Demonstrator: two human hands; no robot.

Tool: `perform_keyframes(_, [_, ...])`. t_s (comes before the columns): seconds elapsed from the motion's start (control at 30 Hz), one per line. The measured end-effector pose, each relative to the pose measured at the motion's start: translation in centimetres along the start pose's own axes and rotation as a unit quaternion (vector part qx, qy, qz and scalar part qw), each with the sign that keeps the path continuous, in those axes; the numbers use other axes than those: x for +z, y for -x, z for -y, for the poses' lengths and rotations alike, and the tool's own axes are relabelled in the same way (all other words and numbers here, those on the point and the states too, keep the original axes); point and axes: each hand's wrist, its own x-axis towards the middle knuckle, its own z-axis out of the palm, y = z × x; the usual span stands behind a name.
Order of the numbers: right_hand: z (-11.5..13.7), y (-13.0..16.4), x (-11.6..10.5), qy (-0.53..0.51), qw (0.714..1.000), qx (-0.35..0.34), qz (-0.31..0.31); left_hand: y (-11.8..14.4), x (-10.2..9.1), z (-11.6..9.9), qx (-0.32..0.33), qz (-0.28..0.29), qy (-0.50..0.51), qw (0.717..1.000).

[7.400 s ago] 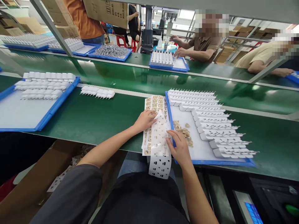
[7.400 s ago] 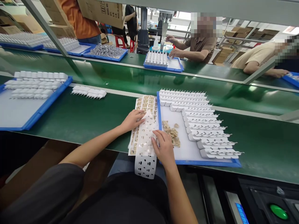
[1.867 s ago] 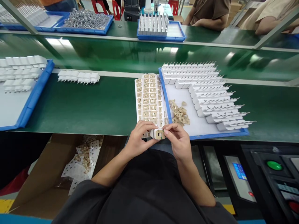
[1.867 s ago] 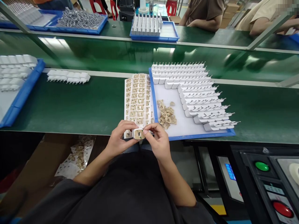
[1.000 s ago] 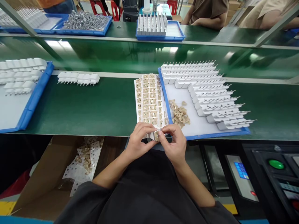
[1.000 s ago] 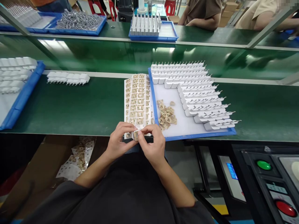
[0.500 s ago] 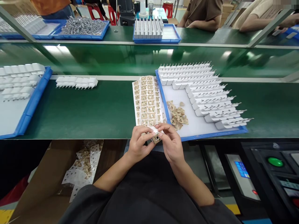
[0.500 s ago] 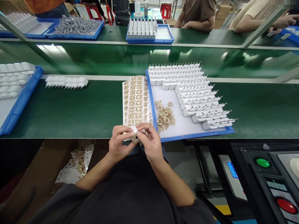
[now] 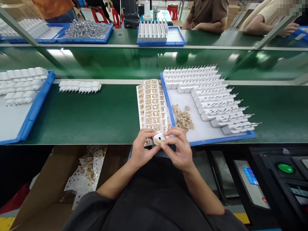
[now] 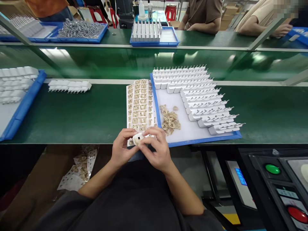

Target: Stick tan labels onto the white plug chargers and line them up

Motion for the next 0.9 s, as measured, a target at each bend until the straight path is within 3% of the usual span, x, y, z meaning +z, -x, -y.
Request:
perform_keyframes(0.07, [-0.5,-0.1,-1.1,-0.041,0.999,-0.013,0.009,0.0,-0.3,0.3,-0.040,0.004,0.013,0.999])
perform_keyframes(0.13, [-1.7,-0.5,-2.5,-0.044,0.996,0.024,-0.071,-0.1,-0.8,0.4,-0.059,0.002,0.000,0.998])
perform_keyframes(0.2, [-3.6,-1.3,-4.1,0.050,0.984,0.079,-0.152,-0.7,-1.7,0.8,-0.065,-0.001,-0.031,0.997])
perform_keyframes(0.3, [-6.6,-2.5,-5.9,0.258,0.955,0.087,-0.116,-2.4,-3.7,2.5,-0.070,0.000,-0.108,0.992])
perform_keyframes(0.4, [-8.3,-3.2,-6.4,0.341,0.930,0.051,-0.124,-5.6,-7.1,6.3,-0.077,0.006,-0.232,0.970])
perform_keyframes(0.53, [-8.4,-3.0,-6.3,0.333,0.935,0.036,-0.115,-11.6,-12.8,12.5,-0.145,-0.018,-0.427,0.892])
perform_keyframes(0.6, [-8.3,-2.9,-6.3,0.332,0.937,0.032,-0.106,-14.5,-15.0,14.9,-0.166,-0.051,-0.465,0.868])
perform_keyframes(0.73, [-8.4,-2.8,-6.4,0.330,0.940,0.023,-0.089,-18.8,-17.0,17.6,-0.161,-0.081,-0.455,0.872])
perform_keyframes(0.9, [-8.5,-2.7,-6.4,0.357,0.930,0.001,-0.086,-20.7,-17.2,19.3,-0.132,-0.118,-0.408,0.895])
